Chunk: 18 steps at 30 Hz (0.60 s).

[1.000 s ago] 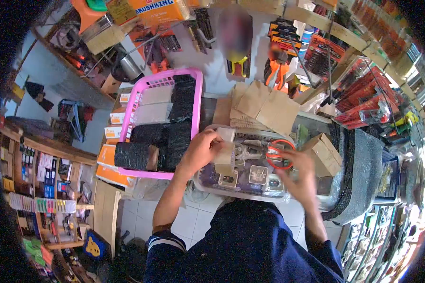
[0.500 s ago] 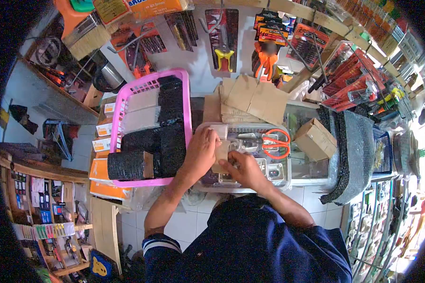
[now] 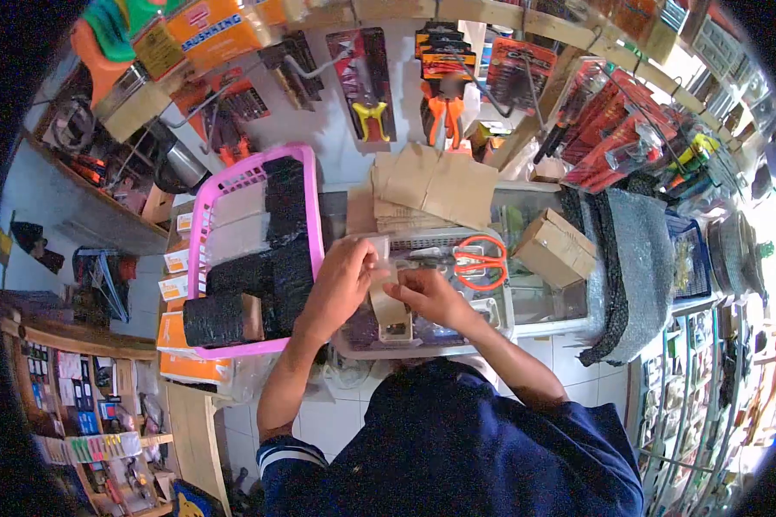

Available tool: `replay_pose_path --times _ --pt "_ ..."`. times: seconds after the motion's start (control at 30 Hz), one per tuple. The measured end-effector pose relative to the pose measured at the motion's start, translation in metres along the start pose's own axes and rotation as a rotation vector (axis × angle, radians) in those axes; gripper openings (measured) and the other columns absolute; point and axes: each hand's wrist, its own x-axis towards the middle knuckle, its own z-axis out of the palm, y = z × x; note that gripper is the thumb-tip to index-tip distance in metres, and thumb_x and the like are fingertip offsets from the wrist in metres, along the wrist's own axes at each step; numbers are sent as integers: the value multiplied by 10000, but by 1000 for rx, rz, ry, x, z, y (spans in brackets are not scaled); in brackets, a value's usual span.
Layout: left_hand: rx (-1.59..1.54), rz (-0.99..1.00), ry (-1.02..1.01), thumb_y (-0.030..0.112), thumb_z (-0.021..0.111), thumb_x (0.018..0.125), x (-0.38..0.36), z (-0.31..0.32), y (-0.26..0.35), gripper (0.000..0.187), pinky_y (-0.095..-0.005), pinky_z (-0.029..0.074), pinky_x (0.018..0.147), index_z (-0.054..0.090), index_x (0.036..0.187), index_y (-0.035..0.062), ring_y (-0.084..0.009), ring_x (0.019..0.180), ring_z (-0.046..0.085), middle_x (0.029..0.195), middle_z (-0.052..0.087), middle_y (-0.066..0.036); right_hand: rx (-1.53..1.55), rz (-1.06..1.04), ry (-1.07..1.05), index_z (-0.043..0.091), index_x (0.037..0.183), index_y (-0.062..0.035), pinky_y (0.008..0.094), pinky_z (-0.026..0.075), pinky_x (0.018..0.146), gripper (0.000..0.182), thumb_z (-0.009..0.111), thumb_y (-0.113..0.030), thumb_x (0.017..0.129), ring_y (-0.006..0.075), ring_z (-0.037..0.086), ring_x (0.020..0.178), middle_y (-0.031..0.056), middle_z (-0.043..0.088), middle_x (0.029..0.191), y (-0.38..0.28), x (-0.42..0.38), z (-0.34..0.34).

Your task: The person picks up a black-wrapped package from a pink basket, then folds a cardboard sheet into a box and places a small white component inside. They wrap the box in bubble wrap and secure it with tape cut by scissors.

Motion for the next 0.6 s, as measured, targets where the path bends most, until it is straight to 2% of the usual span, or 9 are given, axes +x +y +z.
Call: replay_pose_path --times 0.03,0.1,0.13,0.2,0.3,0.33,0.4,0.5,0.6 --pt "9 14 -18 74 768 869 0 -2 5 316 -444 477 862 602 1137 64 -305 928 594 916 602 -103 -24 12 15 641 841 9 324 451 576 473 691 -435 998 107 547 639 34 579 665 -8 -5 0" --pt "-1 34 -37 122 788 860 -2 -2 9 365 -442 465 890 628 1186 86 -292 924 578 899 588 -82 -139 -97 17 619 815 -1 321 428 575 431 711 -380 1000 96 529 634 20 558 659 -1 -10 1" --pt "9 39 -48 113 799 844 -3 -3 11 341 -441 463 882 633 1140 79 -299 926 572 910 595 -85 -199 -153 17 608 801 -7 319 417 574 415 720 -353 1001 91 520 632 14 547 656 0 -11 2" --pt "26 41 -66 96 820 810 -6 -5 14 298 -439 458 867 642 1046 65 -312 931 560 934 607 -93 -249 -219 64 649 900 4 339 473 636 353 735 -328 984 147 596 681 64 618 712 -11 -24 -1" --pt "118 85 -52 140 817 825 -12 -9 16 195 -446 453 902 671 934 71 -301 991 563 972 610 -82 -348 -277 148 678 1066 -6 371 536 730 311 750 -288 958 242 685 779 139 696 859 -15 -36 -26" --pt "131 95 -25 150 810 835 -14 -10 17 177 -451 448 912 675 920 73 -299 1006 565 982 611 -79 -386 -292 179 682 1124 -13 382 553 762 323 754 -275 948 276 710 815 163 718 918 -13 -37 -41" --pt "159 120 33 169 796 855 -19 -10 21 152 -463 440 931 681 892 76 -295 1037 569 1001 614 -72 -757 -322 314 652 1218 -47 422 549 835 353 747 -200 914 321 698 967 169 693 1063 -6 -38 -75" --pt "172 130 136 179 775 881 -23 -12 31 136 -458 425 935 691 920 80 -290 1064 569 1007 617 -63 -1104 -284 297 626 1274 -80 466 523 928 408 728 -145 885 375 640 1106 172 634 1195 6 -44 -109" --pt "50 92 64 180 755 905 -28 -7 17 115 -444 420 927 698 931 83 -287 1048 574 999 626 -58 -1234 -341 182 563 1331 -67 511 507 976 545 745 -167 826 392 627 1143 187 611 1273 33 -39 -116"
